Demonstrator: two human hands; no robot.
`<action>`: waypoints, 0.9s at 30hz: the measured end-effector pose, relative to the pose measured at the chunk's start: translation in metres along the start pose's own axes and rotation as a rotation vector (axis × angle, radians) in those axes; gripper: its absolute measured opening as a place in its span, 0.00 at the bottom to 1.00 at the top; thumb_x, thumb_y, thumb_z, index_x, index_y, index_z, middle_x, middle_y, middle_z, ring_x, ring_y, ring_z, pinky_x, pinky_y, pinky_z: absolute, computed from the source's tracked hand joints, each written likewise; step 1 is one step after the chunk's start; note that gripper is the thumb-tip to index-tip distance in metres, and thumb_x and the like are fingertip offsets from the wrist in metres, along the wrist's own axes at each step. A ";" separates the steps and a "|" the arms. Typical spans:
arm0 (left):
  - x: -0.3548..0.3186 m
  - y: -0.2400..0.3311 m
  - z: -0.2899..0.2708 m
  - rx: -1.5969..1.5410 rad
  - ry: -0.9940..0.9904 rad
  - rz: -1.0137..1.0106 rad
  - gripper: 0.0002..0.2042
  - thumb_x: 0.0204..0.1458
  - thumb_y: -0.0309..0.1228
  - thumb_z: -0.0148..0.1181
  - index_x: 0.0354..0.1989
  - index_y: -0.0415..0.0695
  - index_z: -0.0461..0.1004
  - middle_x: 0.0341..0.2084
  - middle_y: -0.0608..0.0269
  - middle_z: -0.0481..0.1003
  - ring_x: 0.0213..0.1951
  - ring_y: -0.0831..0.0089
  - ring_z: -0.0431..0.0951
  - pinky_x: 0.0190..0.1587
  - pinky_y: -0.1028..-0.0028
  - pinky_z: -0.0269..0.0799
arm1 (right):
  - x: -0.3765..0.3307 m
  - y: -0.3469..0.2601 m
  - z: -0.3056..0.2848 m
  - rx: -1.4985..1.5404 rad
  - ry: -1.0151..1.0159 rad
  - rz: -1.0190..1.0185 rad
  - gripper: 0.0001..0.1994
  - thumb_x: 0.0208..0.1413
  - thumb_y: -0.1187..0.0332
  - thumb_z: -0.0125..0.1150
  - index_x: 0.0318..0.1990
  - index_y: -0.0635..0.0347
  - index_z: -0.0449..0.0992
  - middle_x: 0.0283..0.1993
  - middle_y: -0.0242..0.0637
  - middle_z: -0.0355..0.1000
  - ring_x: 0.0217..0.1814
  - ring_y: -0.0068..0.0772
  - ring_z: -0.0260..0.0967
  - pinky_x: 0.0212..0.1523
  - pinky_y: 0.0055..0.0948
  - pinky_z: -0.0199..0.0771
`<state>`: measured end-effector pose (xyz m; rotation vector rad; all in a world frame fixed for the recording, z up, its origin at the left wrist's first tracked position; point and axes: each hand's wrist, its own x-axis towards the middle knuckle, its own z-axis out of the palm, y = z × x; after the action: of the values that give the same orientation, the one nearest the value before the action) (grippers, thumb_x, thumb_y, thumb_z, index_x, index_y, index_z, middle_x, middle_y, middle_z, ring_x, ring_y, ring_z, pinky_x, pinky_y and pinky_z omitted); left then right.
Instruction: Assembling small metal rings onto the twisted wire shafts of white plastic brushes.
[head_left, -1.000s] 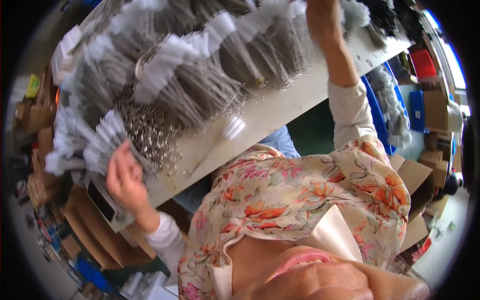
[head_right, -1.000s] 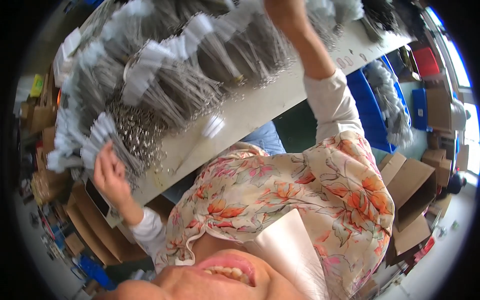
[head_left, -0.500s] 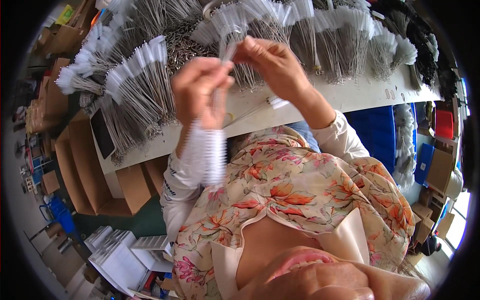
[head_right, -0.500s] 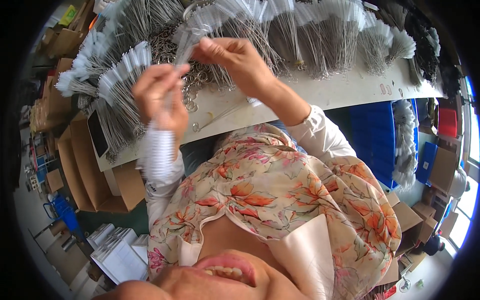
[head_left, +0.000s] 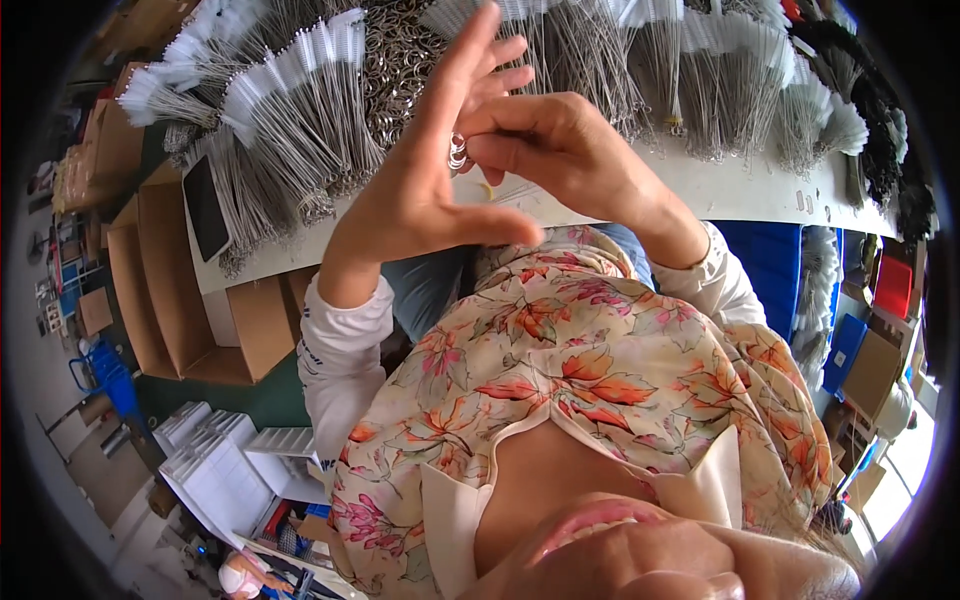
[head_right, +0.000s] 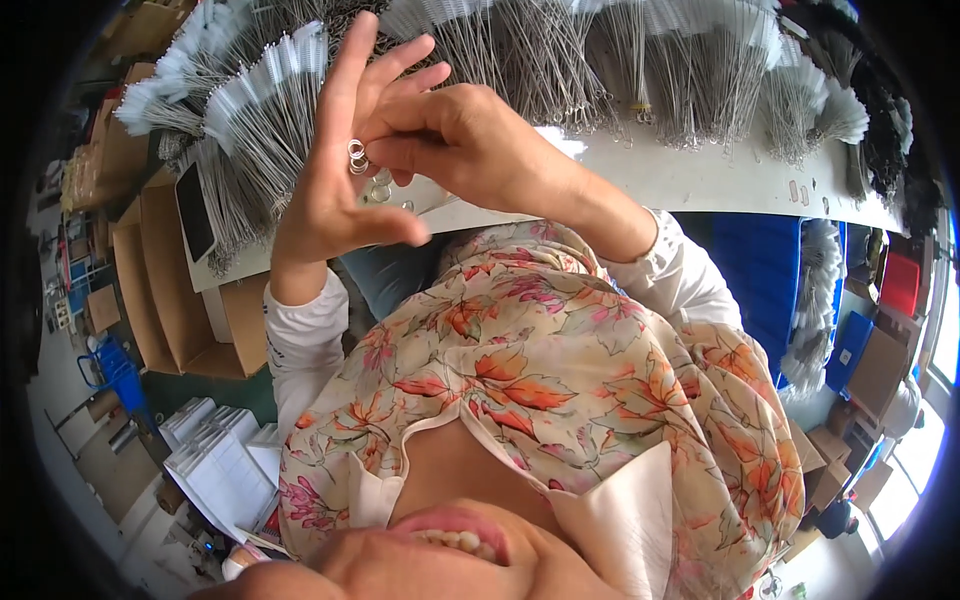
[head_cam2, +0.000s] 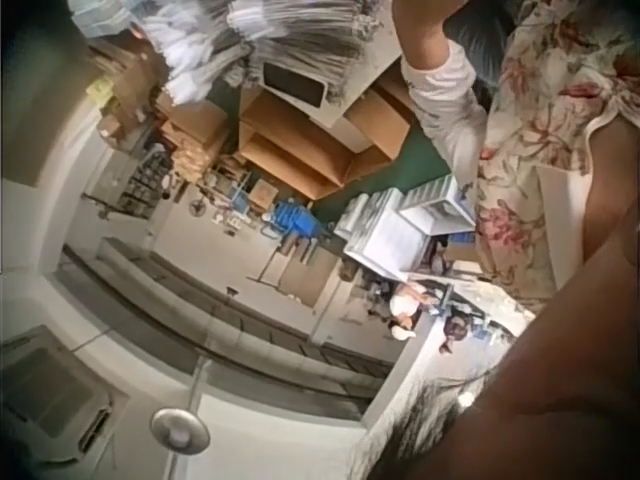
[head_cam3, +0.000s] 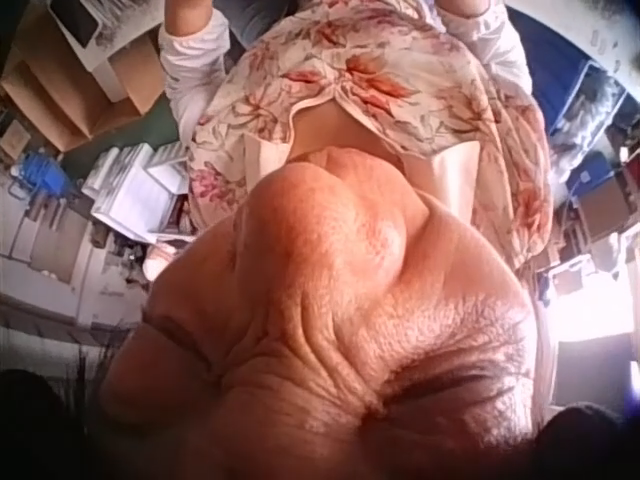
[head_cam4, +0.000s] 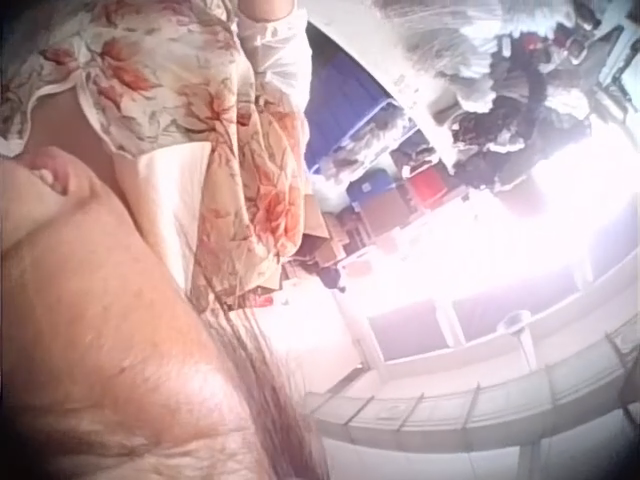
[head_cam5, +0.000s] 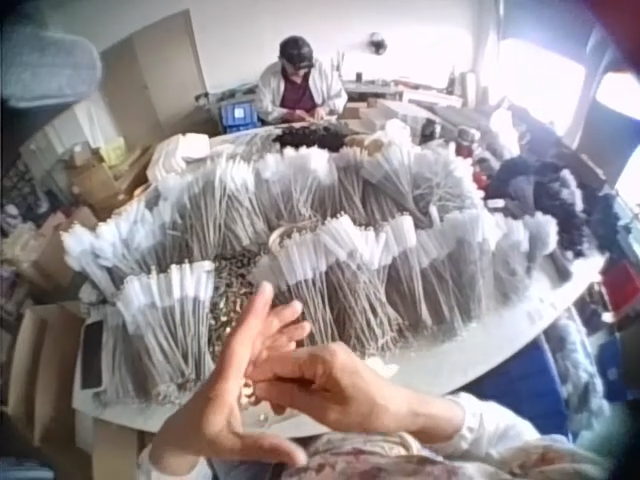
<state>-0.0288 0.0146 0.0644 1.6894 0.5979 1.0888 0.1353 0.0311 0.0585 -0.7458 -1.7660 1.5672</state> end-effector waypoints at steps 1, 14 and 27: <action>-0.003 -0.003 -0.009 0.089 0.015 0.040 0.49 0.33 0.44 0.72 0.62 0.38 0.48 0.57 0.51 0.59 0.54 0.61 0.65 0.55 0.66 0.61 | -0.001 0.000 -0.001 0.021 -0.005 -0.022 0.07 0.55 0.70 0.54 0.36 0.65 0.74 0.26 0.31 0.71 0.28 0.17 0.65 0.31 0.21 0.67; -0.050 -0.027 0.021 0.714 0.264 0.233 0.12 0.44 0.32 0.65 0.35 0.42 0.73 0.26 0.61 0.73 0.25 0.69 0.73 0.27 0.74 0.70 | -0.063 0.029 -0.035 -0.202 -0.120 0.128 0.08 0.54 0.66 0.56 0.31 0.63 0.74 0.23 0.33 0.70 0.20 0.24 0.66 0.21 0.26 0.64; -0.097 -0.053 0.017 0.422 0.480 -0.397 0.04 0.50 0.24 0.58 0.27 0.38 0.70 0.26 0.61 0.73 0.25 0.76 0.75 0.27 0.77 0.72 | -0.046 0.057 0.017 -0.622 0.097 -0.213 0.02 0.48 0.72 0.59 0.30 0.59 0.76 0.34 0.34 0.72 0.28 0.35 0.72 0.27 0.31 0.72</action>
<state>-0.0543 -0.0498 -0.0233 1.5523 1.4891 1.1257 0.1504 -0.0083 -0.0038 -0.8609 -2.1961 0.8217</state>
